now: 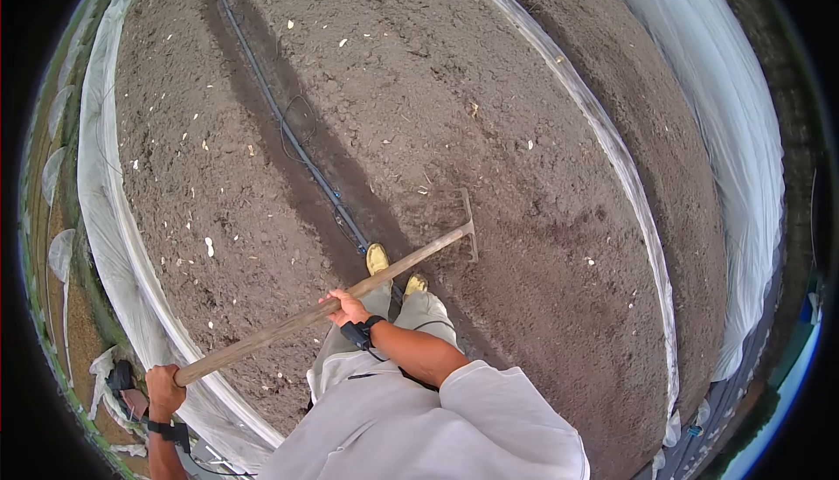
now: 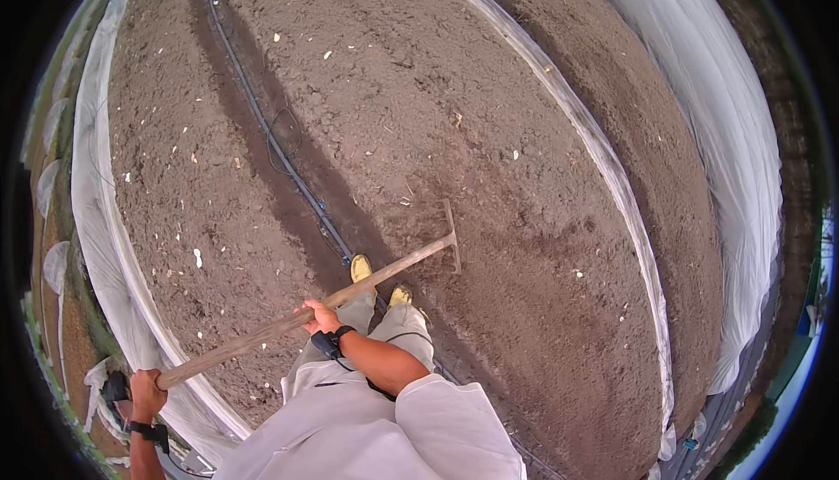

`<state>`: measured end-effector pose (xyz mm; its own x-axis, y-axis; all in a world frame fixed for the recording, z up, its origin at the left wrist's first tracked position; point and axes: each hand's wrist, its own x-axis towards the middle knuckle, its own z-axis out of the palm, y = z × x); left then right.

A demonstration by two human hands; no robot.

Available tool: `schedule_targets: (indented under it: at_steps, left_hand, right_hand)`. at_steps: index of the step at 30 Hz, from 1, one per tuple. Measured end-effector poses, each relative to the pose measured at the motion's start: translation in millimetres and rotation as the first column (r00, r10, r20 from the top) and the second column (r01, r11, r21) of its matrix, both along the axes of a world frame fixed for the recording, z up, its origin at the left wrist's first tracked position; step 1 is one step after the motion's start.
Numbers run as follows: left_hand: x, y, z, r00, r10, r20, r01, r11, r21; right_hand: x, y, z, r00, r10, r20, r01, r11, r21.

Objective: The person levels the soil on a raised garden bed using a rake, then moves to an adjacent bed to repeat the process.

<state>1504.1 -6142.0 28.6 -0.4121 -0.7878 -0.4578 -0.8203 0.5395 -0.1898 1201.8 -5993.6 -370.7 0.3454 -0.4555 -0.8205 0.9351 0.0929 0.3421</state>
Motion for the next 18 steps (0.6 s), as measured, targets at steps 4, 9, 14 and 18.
schedule_targets:
  at_steps: [4,9,14,18]
  left_hand:
    - [-97.3,-5.8,-90.6,0.995,-0.090,-0.042,0.094,0.987,0.130]
    - [-240.9,43.6,-128.8,0.943,-0.134,-0.304,0.251,0.887,0.387]
    - [-323.4,87.4,-128.7,0.898,-0.162,-0.410,0.335,0.856,0.394]
    - [-310.5,79.8,-90.9,0.901,-0.162,-0.403,0.299,0.905,0.303]
  right_hand:
    - [-127.9,63.0,-66.8,0.966,-0.031,-0.256,0.014,0.997,-0.070]
    - [-276.2,140.3,-15.0,0.704,-0.036,-0.710,0.369,0.871,0.323]
    - [-356.1,202.2,27.8,0.631,-0.170,-0.757,0.601,0.724,0.339]
    - [-334.0,169.8,7.5,0.720,0.012,-0.694,0.349,0.858,0.377]
